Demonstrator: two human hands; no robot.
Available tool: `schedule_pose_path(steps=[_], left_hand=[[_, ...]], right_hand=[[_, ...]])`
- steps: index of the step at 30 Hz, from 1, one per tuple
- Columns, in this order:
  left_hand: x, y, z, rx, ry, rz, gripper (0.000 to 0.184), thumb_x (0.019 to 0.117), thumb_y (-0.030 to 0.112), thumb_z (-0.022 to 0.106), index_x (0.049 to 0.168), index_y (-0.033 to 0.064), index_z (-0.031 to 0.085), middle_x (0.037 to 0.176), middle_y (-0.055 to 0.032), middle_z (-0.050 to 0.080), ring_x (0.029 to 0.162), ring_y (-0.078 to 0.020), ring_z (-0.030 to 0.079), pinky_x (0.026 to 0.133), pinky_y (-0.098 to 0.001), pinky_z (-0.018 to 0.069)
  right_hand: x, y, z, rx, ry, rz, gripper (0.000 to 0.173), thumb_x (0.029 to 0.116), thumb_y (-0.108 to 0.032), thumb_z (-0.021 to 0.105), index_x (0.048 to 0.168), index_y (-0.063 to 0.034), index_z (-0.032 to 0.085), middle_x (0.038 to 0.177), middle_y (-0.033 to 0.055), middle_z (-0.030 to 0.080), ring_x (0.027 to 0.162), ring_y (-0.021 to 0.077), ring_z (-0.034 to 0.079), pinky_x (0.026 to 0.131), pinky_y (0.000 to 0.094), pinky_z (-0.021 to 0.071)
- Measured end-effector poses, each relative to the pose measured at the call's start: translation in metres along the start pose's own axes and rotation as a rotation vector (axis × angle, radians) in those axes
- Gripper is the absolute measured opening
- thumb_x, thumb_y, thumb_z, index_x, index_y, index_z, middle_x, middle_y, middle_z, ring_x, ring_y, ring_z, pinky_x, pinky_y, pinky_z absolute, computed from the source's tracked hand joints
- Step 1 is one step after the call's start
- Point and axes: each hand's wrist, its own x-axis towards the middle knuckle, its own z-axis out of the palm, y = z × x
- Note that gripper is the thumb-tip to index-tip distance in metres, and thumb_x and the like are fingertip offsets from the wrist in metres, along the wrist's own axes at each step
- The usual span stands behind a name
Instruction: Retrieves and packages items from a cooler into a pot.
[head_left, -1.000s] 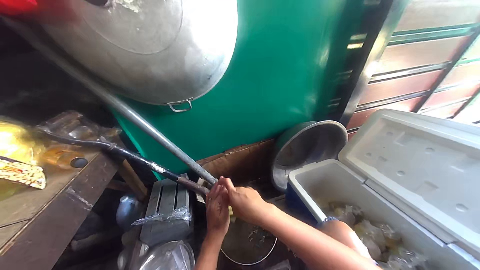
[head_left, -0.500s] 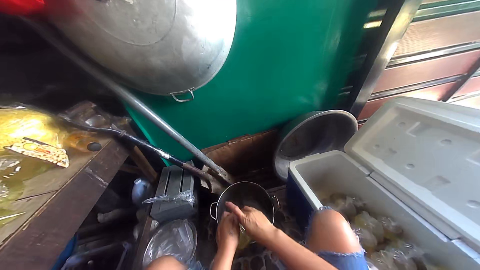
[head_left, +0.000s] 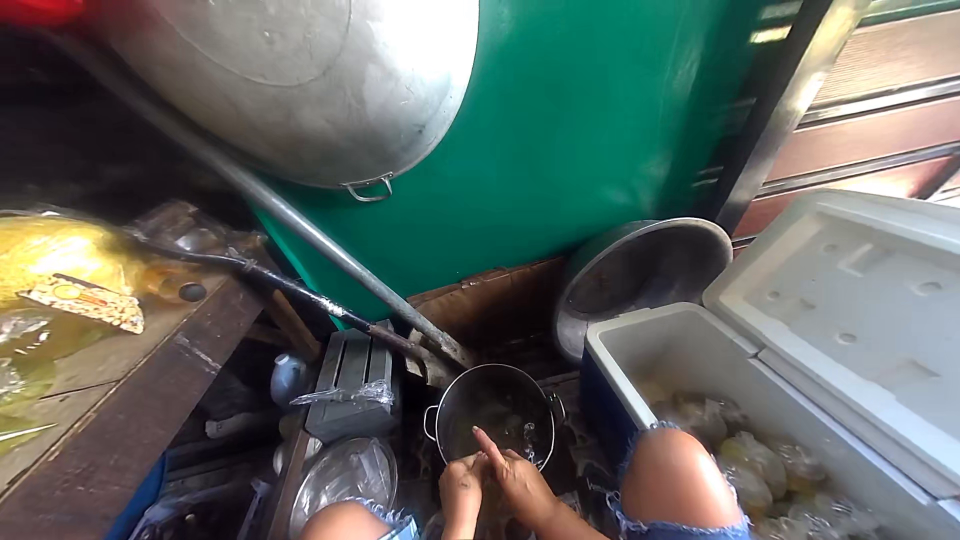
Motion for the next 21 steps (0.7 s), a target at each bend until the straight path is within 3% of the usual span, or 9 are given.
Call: schedule_pose_path(steps=[1, 3, 6, 10, 12, 16, 21], left_hand=[[0.002, -0.003, 0.001, -0.142, -0.043, -0.014, 0.024, 0.1017, 0.024, 0.064, 0.105, 0.0061, 0.079, 0.099, -0.0119, 0.076, 0.094, -0.0239, 0.072, 0.091, -0.046, 0.0554], [-0.001, -0.001, -0.002, -0.239, -0.107, -0.013, 0.022, 0.1017, 0.015, 0.063, 0.116, 0.0034, 0.075, 0.113, -0.0133, 0.074, 0.107, -0.0234, 0.07, 0.099, -0.0439, 0.0534], [-0.006, 0.001, -0.007, -0.088, 0.014, 0.037, 0.02, 0.0998, 0.015, 0.065, 0.112, 0.0036, 0.076, 0.112, -0.0132, 0.075, 0.112, -0.0254, 0.07, 0.105, -0.0463, 0.0496], [-0.008, 0.001, -0.004, -0.005, 0.111, 0.049, 0.021, 0.099, 0.021, 0.067, 0.111, 0.0089, 0.078, 0.108, -0.0107, 0.077, 0.11, -0.0279, 0.07, 0.103, -0.0519, 0.0496], [-0.008, -0.002, 0.001, -0.006, 0.146, 0.071, 0.021, 0.0981, 0.024, 0.068, 0.113, 0.013, 0.079, 0.109, -0.008, 0.077, 0.11, -0.0266, 0.071, 0.102, -0.0524, 0.0497], [-0.008, -0.01, 0.016, -0.127, 0.16, 0.158, 0.031, 0.0975, 0.014, 0.067, 0.127, 0.0081, 0.071, 0.113, -0.0099, 0.076, 0.11, -0.0274, 0.071, 0.103, -0.0531, 0.0504], [-0.005, -0.015, 0.026, -0.111, 0.212, 0.274, 0.043, 0.093, 0.009, 0.069, 0.135, 0.0024, 0.06, 0.101, -0.0096, 0.077, 0.099, -0.0276, 0.074, 0.098, -0.0529, 0.0531]], right_hand=[[0.0, 0.002, -0.002, 0.011, -0.009, 0.019, 0.065, 0.1085, -0.014, 0.045, 0.167, -0.0215, 0.019, 0.115, 0.0215, 0.073, 0.111, 0.0426, 0.069, 0.098, 0.0565, 0.054], [-0.001, 0.007, -0.003, 0.019, -0.003, 0.019, 0.063, 0.1093, -0.016, 0.044, 0.167, -0.0207, 0.019, 0.115, 0.0218, 0.073, 0.109, 0.0423, 0.07, 0.098, 0.056, 0.0538], [-0.001, 0.01, 0.006, -0.018, 0.084, -0.07, 0.059, 0.108, -0.015, 0.047, 0.164, -0.0202, 0.029, 0.112, 0.0204, 0.074, 0.104, 0.0402, 0.072, 0.092, 0.0538, 0.0572], [-0.001, 0.015, 0.014, -0.07, 0.188, -0.163, 0.056, 0.1069, -0.013, 0.049, 0.161, -0.0177, 0.037, 0.103, 0.0187, 0.076, 0.096, 0.0383, 0.074, 0.086, 0.0511, 0.0599], [-0.001, 0.016, 0.012, -0.048, 0.162, -0.125, 0.058, 0.1068, -0.013, 0.048, 0.163, -0.0186, 0.033, 0.104, 0.0187, 0.075, 0.097, 0.0383, 0.074, 0.086, 0.0519, 0.0592], [0.001, 0.015, 0.006, 0.009, 0.132, -0.044, 0.061, 0.1066, -0.012, 0.049, 0.164, -0.0181, 0.029, 0.105, 0.0178, 0.075, 0.099, 0.039, 0.073, 0.089, 0.054, 0.0581], [0.004, 0.013, -0.001, 0.017, 0.046, 0.023, 0.067, 0.1066, -0.013, 0.048, 0.167, -0.0203, 0.02, 0.107, 0.0191, 0.074, 0.101, 0.0401, 0.072, 0.093, 0.0556, 0.0557]])
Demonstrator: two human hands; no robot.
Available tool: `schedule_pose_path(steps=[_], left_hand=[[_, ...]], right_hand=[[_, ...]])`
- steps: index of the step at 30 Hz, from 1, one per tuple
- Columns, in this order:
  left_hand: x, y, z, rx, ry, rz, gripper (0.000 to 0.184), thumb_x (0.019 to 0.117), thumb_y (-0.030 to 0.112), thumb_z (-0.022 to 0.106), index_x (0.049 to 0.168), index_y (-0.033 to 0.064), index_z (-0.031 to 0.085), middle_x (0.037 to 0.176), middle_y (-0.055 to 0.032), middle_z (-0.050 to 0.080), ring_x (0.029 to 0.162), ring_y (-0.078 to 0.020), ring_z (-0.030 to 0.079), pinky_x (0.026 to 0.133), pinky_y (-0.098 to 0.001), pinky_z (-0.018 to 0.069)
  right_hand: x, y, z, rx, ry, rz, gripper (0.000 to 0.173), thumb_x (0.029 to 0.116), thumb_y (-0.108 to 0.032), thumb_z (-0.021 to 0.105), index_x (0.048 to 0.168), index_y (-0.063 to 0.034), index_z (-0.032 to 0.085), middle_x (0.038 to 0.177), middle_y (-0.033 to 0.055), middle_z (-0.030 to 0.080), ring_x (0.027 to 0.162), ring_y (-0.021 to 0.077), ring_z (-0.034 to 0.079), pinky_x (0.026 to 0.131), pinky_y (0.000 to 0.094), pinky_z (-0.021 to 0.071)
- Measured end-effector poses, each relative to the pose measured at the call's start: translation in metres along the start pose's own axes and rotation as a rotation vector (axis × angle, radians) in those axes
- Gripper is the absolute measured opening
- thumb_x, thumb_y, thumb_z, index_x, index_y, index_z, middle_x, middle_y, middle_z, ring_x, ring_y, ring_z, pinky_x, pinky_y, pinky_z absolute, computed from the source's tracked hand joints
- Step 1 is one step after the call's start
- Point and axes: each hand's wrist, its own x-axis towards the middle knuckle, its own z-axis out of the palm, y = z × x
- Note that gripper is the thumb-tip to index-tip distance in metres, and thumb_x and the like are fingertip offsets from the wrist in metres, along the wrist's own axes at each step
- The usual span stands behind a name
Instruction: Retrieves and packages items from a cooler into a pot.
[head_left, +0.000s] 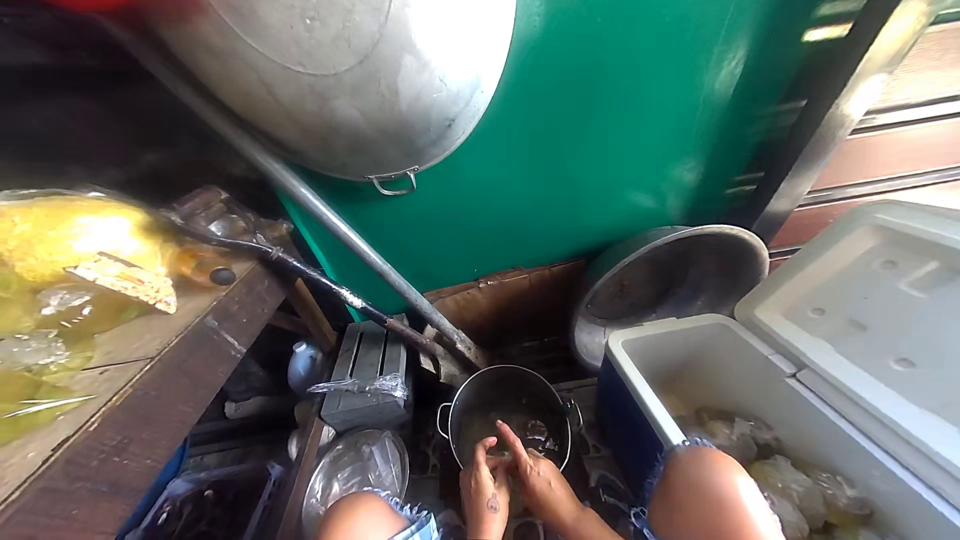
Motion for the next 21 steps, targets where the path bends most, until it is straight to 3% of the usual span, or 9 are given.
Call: schedule_pose_path(steps=[4, 9, 12, 16, 19, 21], left_hand=[[-0.007, 0.004, -0.001, 0.113, -0.057, 0.142, 0.047, 0.0955, 0.009, 0.063, 0.142, 0.0024, 0.057, 0.11, -0.0093, 0.077, 0.11, -0.0304, 0.07, 0.11, -0.0555, 0.0424], [-0.009, -0.005, 0.006, 0.191, -0.048, 0.299, 0.054, 0.0914, 0.016, 0.068, 0.143, 0.0039, 0.058, 0.116, -0.0061, 0.076, 0.112, -0.0285, 0.07, 0.111, -0.0558, 0.0384], [-0.009, -0.008, 0.01, 0.178, -0.01, 0.366, 0.041, 0.0899, 0.011, 0.067, 0.13, 0.0031, 0.066, 0.111, -0.0071, 0.077, 0.11, -0.0302, 0.07, 0.109, -0.0559, 0.0408], [-0.009, -0.009, 0.011, 0.173, 0.062, 0.387, 0.024, 0.0877, 0.01, 0.07, 0.111, 0.0021, 0.073, 0.102, -0.009, 0.077, 0.102, -0.0301, 0.072, 0.105, -0.0528, 0.0459], [-0.012, -0.008, 0.009, 0.143, 0.088, 0.321, 0.021, 0.0871, 0.012, 0.073, 0.104, -0.0004, 0.072, 0.096, -0.0115, 0.075, 0.098, -0.0311, 0.071, 0.103, -0.053, 0.0466], [-0.015, 0.001, 0.006, 0.109, 0.061, 0.187, 0.024, 0.0888, 0.013, 0.073, 0.105, -0.0042, 0.07, 0.098, -0.0156, 0.074, 0.102, -0.0352, 0.069, 0.106, -0.0537, 0.0443]], right_hand=[[0.006, 0.0, -0.011, 0.076, -0.08, 0.099, 0.076, 0.1039, -0.009, 0.051, 0.167, -0.0154, 0.008, 0.106, 0.0188, 0.073, 0.1, 0.0388, 0.071, 0.095, 0.0564, 0.0535], [0.009, -0.003, -0.028, 0.081, -0.191, 0.114, 0.079, 0.1017, -0.008, 0.053, 0.166, -0.0123, 0.007, 0.108, 0.0186, 0.073, 0.099, 0.0368, 0.072, 0.097, 0.0555, 0.0531], [0.006, -0.001, -0.026, 0.154, -0.124, 0.133, 0.082, 0.0978, -0.006, 0.057, 0.165, -0.0093, 0.009, 0.103, 0.0182, 0.073, 0.097, 0.0345, 0.072, 0.096, 0.0533, 0.0537], [0.008, 0.006, -0.02, 0.307, -0.056, 0.19, 0.087, 0.0951, -0.007, 0.063, 0.163, -0.0065, 0.01, 0.091, 0.0131, 0.07, 0.085, 0.0271, 0.071, 0.089, 0.0466, 0.0561], [0.006, 0.005, -0.018, 0.31, -0.058, 0.146, 0.086, 0.0935, -0.003, 0.062, 0.163, -0.0048, 0.01, 0.092, 0.0141, 0.069, 0.085, 0.0272, 0.07, 0.087, 0.0465, 0.0563], [0.002, 0.004, -0.009, 0.31, 0.027, 0.118, 0.085, 0.0901, -0.001, 0.063, 0.161, -0.0028, 0.017, 0.09, 0.0139, 0.07, 0.082, 0.0276, 0.07, 0.084, 0.0468, 0.057]])
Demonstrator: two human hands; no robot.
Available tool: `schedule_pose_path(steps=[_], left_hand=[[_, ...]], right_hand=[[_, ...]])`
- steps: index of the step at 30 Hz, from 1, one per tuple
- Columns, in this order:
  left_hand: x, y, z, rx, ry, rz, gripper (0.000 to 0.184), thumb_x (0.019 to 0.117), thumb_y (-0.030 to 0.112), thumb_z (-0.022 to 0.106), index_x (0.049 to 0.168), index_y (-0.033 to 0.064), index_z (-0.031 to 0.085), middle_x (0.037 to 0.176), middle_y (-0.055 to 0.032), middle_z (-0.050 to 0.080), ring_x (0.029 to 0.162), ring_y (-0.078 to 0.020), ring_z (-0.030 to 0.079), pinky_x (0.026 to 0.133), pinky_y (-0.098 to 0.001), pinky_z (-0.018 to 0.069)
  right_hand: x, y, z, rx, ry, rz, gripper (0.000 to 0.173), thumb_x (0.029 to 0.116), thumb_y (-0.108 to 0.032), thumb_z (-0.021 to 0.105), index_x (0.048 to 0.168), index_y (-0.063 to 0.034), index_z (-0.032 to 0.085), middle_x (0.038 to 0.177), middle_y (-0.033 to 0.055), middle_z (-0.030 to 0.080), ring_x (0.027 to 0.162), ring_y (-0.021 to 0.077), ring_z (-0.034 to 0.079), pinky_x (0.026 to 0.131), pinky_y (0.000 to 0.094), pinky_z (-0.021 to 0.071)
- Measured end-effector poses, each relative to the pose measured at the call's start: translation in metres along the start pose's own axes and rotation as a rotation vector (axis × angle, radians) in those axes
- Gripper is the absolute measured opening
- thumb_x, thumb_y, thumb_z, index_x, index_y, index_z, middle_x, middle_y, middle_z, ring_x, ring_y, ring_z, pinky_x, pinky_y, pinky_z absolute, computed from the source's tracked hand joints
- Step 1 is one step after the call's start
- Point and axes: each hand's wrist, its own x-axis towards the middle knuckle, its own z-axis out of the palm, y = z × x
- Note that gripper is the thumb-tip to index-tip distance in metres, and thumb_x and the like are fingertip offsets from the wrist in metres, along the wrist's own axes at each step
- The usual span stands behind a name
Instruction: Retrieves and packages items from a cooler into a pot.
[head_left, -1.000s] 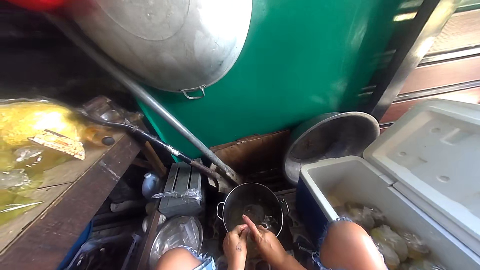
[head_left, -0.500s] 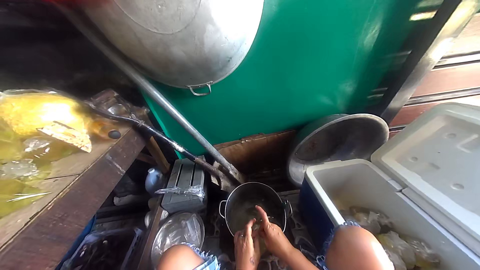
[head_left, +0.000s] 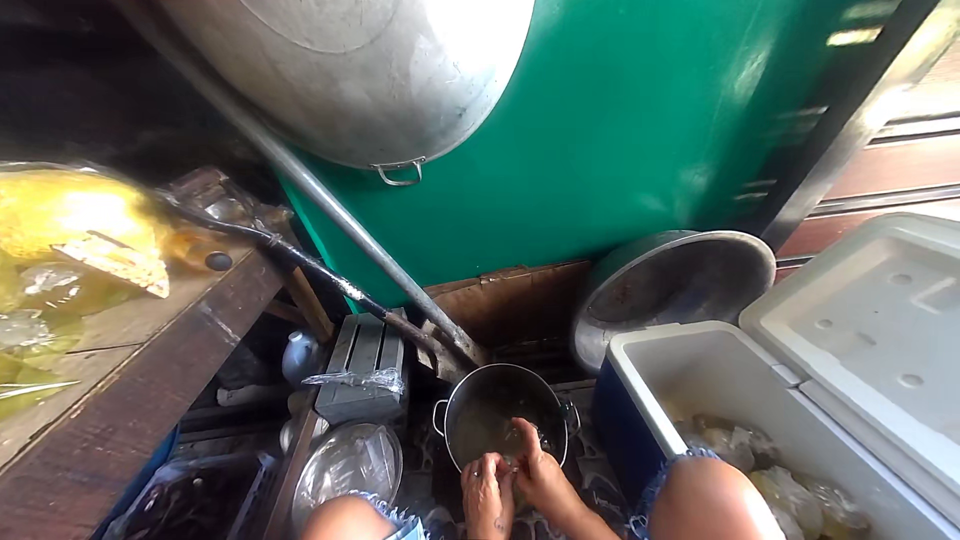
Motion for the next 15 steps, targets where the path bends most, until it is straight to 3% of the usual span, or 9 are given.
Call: schedule_pose_path(steps=[2, 5, 8, 15], left_hand=[[-0.001, 0.006, -0.001, -0.036, -0.004, -0.117, 0.026, 0.09, 0.013, 0.072, 0.106, -0.0068, 0.067, 0.099, -0.0188, 0.072, 0.105, -0.0395, 0.066, 0.107, -0.0557, 0.0429], [-0.003, 0.009, 0.002, -0.042, 0.045, -0.188, 0.026, 0.09, 0.014, 0.072, 0.102, -0.0076, 0.065, 0.098, -0.0203, 0.071, 0.104, -0.0408, 0.066, 0.106, -0.0558, 0.0429], [-0.001, 0.009, 0.003, -0.032, 0.018, -0.205, 0.025, 0.0918, 0.014, 0.071, 0.102, -0.0077, 0.064, 0.097, -0.0202, 0.07, 0.103, -0.0395, 0.066, 0.107, -0.0566, 0.0403], [0.01, 0.001, 0.002, -0.044, -0.13, -0.219, 0.021, 0.0919, 0.014, 0.07, 0.104, -0.0013, 0.062, 0.099, -0.0135, 0.072, 0.103, -0.0304, 0.065, 0.106, -0.0595, 0.0311]], right_hand=[[-0.004, 0.0, 0.012, 0.022, 0.123, 0.021, 0.082, 0.0882, -0.002, 0.066, 0.159, -0.0018, 0.024, 0.091, 0.0128, 0.071, 0.082, 0.0272, 0.071, 0.082, 0.047, 0.0581], [-0.009, -0.008, 0.021, -0.056, 0.217, 0.187, 0.083, 0.0892, -0.009, 0.066, 0.162, -0.0089, 0.025, 0.099, 0.0114, 0.074, 0.088, 0.0311, 0.072, 0.082, 0.0542, 0.0567], [-0.007, -0.011, 0.017, -0.098, 0.181, 0.33, 0.085, 0.0907, -0.016, 0.068, 0.163, -0.0112, 0.023, 0.095, 0.0098, 0.075, 0.089, 0.0313, 0.073, 0.084, 0.0546, 0.0561], [0.002, 0.003, 0.008, 0.026, 0.127, 0.3, 0.073, 0.0892, -0.01, 0.071, 0.153, -0.0043, 0.035, 0.09, 0.0115, 0.074, 0.084, 0.0276, 0.073, 0.085, 0.048, 0.0569]])
